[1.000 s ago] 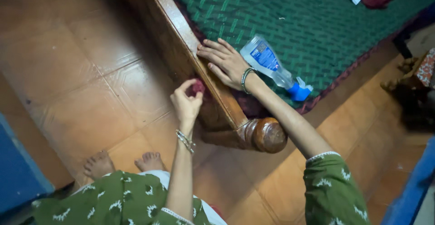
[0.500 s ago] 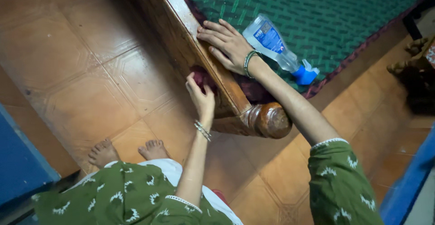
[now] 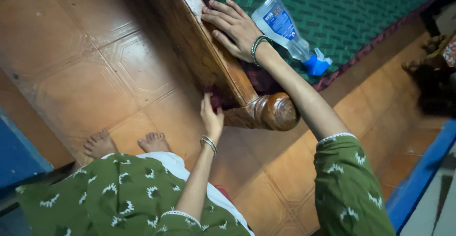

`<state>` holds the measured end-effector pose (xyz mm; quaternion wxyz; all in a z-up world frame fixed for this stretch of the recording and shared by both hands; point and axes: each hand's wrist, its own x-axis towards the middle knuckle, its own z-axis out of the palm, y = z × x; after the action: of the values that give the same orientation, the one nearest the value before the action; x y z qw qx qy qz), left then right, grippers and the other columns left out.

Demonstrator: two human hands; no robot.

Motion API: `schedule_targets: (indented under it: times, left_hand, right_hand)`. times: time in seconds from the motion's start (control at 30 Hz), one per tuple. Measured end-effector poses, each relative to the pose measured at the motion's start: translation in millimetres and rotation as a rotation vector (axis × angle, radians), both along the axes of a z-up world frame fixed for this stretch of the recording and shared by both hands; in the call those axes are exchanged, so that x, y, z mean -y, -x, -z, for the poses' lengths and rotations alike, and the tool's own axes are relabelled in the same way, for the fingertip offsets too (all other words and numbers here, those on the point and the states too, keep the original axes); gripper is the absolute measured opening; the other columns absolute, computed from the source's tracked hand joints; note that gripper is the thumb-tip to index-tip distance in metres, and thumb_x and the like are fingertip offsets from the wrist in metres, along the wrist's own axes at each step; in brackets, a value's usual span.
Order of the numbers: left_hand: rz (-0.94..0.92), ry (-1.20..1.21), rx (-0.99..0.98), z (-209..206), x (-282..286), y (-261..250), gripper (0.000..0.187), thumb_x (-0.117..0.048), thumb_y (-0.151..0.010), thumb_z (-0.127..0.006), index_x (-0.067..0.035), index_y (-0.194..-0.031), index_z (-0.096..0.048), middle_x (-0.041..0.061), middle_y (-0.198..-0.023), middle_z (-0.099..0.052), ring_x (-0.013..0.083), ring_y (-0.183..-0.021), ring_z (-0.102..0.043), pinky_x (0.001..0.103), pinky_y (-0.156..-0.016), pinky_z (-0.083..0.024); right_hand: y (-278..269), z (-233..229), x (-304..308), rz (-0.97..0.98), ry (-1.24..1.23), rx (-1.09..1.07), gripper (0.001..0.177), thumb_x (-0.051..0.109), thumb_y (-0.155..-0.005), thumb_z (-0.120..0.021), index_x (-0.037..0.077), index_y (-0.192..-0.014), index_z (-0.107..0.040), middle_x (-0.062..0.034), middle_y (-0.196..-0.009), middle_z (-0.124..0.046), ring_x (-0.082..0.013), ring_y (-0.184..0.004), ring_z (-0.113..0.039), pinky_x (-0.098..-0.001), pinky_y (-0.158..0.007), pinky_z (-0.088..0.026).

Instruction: The person sprays a liquid cleaner onto the wooden frame of a bed and wipes it with a red cloth. They repeatedly apply the cleaner and wipe along the side rail and corner post of the bed frame.

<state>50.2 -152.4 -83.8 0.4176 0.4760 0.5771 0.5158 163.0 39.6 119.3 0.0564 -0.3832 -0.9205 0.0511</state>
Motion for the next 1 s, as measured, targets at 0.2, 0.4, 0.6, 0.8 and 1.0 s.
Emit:
schedule_targets:
  times: [0.2, 0.4, 0.6, 0.8, 1.0]
  left_hand:
    - [0.077, 0.033, 0.066, -31.2, 1.5, 7.2, 0.042, 0.007, -0.077, -0.065, -0.002, -0.118, -0.061, 0.018, -0.112, -0.067, 0.0362, -0.101, -0.068, 0.041, -0.087, -0.055]
    - [0.119, -0.080, 0.106, -63.2, 1.5, 13.6, 0.037, 0.009, -0.082, -0.064, 0.000, -0.118, -0.061, 0.018, -0.106, -0.062, 0.0346, -0.097, -0.066, 0.040, -0.088, -0.053]
    - [0.011, -0.130, 0.025, -42.5, -3.7, 6.3, 0.045, 0.013, -0.074, -0.062, -0.001, -0.117, -0.061, 0.019, -0.107, -0.062, 0.0374, -0.098, -0.063, 0.042, -0.086, -0.051]
    - [0.045, 0.025, 0.023, -35.6, -13.9, 8.8, 0.034, 0.004, -0.079, -0.071, -0.004, -0.111, -0.066, 0.017, -0.102, -0.068, 0.0356, -0.094, -0.069, 0.042, -0.082, -0.055]
    - [0.095, -0.129, 0.123, -40.9, -7.5, 12.8, 0.044, 0.004, -0.078, -0.069, -0.004, -0.121, -0.062, 0.019, -0.109, -0.067, 0.0392, -0.101, -0.067, 0.042, -0.090, -0.054]
  right_hand:
    - [-1.1, 1.7, 0.9, 0.002, 0.004, 0.001, 0.046, 0.027, -0.113, -0.047, 0.008, -0.154, -0.048, -0.0101, -0.162, -0.046, -0.0284, -0.156, -0.029, -0.0507, -0.130, -0.014]
    - [0.5, -0.8, -0.9, 0.005, 0.001, -0.010, 0.046, 0.028, -0.112, -0.049, 0.008, -0.153, -0.049, -0.0103, -0.161, -0.047, -0.0289, -0.156, -0.030, -0.0510, -0.130, -0.015]
    - [1.2, 0.7, 0.8, -0.006, -0.013, -0.012, 0.046, 0.028, -0.112, -0.049, 0.007, -0.153, -0.049, -0.0105, -0.161, -0.047, -0.0295, -0.156, -0.030, -0.0519, -0.130, -0.015]
    - [2.5, -1.6, 4.2, -0.007, -0.029, 0.021, 0.049, 0.028, -0.112, -0.051, 0.006, -0.155, -0.047, -0.0115, -0.163, -0.045, -0.0300, -0.156, -0.030, -0.0522, -0.130, -0.015]
    - [21.7, -2.2, 21.3, 0.047, -0.142, 0.364, 0.069, 0.037, -0.109, -0.049, 0.001, -0.162, -0.025, -0.0164, -0.169, -0.027, -0.0321, -0.158, -0.017, -0.0576, -0.124, -0.008]
